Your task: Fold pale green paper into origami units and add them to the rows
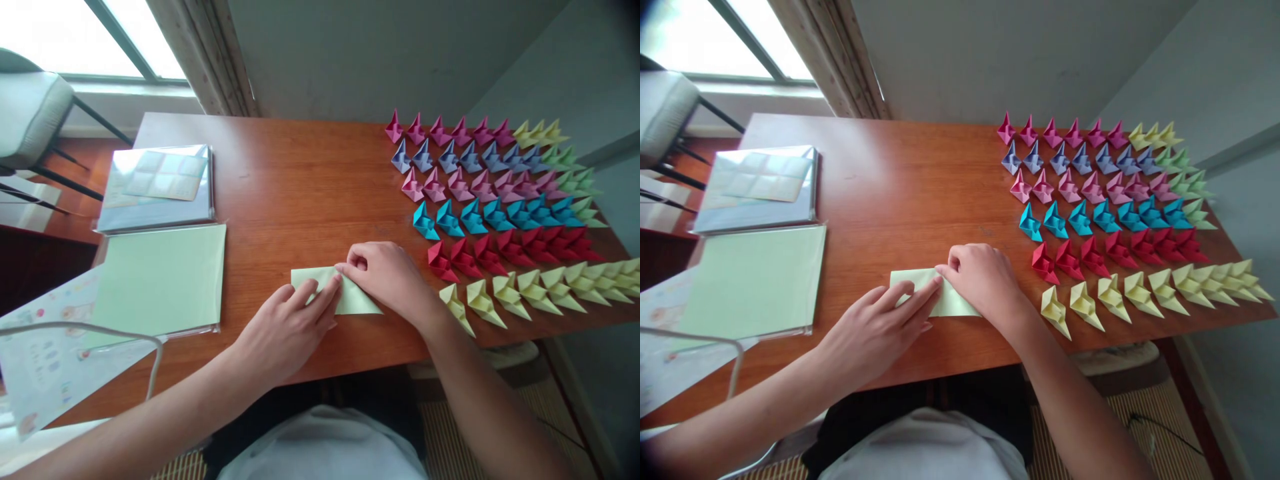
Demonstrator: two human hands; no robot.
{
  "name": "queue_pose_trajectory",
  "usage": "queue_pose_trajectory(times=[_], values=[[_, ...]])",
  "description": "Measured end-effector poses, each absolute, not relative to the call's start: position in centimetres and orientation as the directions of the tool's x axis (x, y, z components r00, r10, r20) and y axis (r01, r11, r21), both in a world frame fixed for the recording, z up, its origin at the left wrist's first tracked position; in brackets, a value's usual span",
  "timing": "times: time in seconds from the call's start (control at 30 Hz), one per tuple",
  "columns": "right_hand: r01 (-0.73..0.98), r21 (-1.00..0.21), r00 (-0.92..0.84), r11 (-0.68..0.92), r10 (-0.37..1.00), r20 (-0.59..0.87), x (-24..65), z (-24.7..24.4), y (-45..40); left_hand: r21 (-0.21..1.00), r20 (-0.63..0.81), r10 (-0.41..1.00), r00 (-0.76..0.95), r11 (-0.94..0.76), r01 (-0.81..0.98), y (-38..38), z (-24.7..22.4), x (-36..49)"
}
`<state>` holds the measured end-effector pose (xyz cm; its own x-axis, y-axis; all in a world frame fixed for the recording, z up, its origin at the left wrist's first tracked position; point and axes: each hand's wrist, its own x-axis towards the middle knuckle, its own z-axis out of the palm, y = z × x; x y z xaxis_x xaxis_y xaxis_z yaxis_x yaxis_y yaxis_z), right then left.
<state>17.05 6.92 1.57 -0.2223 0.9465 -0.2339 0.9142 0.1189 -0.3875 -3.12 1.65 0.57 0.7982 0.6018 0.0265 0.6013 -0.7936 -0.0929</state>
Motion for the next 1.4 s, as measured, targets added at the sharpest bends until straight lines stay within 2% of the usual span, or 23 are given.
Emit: queue_pose_trajectory(times=[0.33, 0.57, 0.7, 0.87, 1.03, 1.13, 1.27, 1.33, 1.4], values=[[0.972, -0.137, -0.231, 0.19, 0.867, -0.441, 17.5, 3.7, 7.9, -0.055, 0.059, 0.64, 0.766, -0.764, 0.643, 1.4, 0.4, -3.1], [0.968, -0.065, -0.235, 0.242, 0.781, -0.579, 19.9, 5.0, 6.5, -0.031, 0.06, 0.634, 0.771, -0.77, 0.637, 1.6, 0.4, -3.3], [0.971, -0.071, -0.228, 0.23, 0.785, -0.575, 20.8, 5.4, 5.8, -0.024, 0.067, 0.637, 0.768, -0.769, 0.639, 1.6, 0.3, -3.3], [0.937, -0.226, -0.336, 0.265, 0.858, -0.387, 20.7, 5.2, 4.7, -0.001, 0.05, 0.649, 0.76, -0.76, 0.649, 1.4, 0.3, -3.0], [0.968, -0.152, -0.228, 0.198, 0.95, -0.215, 19.4, 2.9, 2.2, 0.106, 0.051, 0.701, 0.711, -0.712, 0.695, 1.1, 0.0, -2.6], [0.958, -0.245, -0.189, 0.148, 0.97, -0.152, 18.8, 1.5, 0.6, 0.249, 0.061, 0.742, 0.667, -0.659, 0.71, 0.9, -0.1, -2.5], [0.865, -0.498, -0.059, 0.066, 0.998, 0.031, 17.8, 1.2, -1.0, 0.522, 0.112, 0.83, 0.547, -0.517, 0.678, 0.9, 0.1, -2.5], [0.805, -0.585, 0.011, 0.098, 0.984, 0.18, 16.9, 1.5, -1.8, 0.666, 0.119, 0.901, 0.416, -0.384, 0.64, 1.0, 0.5, -2.4], [0.794, -0.577, 0.007, 0.191, 0.947, 0.322, 15.9, 1.9, -2.5, 0.793, 0.076, 0.951, 0.301, -0.241, 0.56, 1.2, 1.1, -2.1]])
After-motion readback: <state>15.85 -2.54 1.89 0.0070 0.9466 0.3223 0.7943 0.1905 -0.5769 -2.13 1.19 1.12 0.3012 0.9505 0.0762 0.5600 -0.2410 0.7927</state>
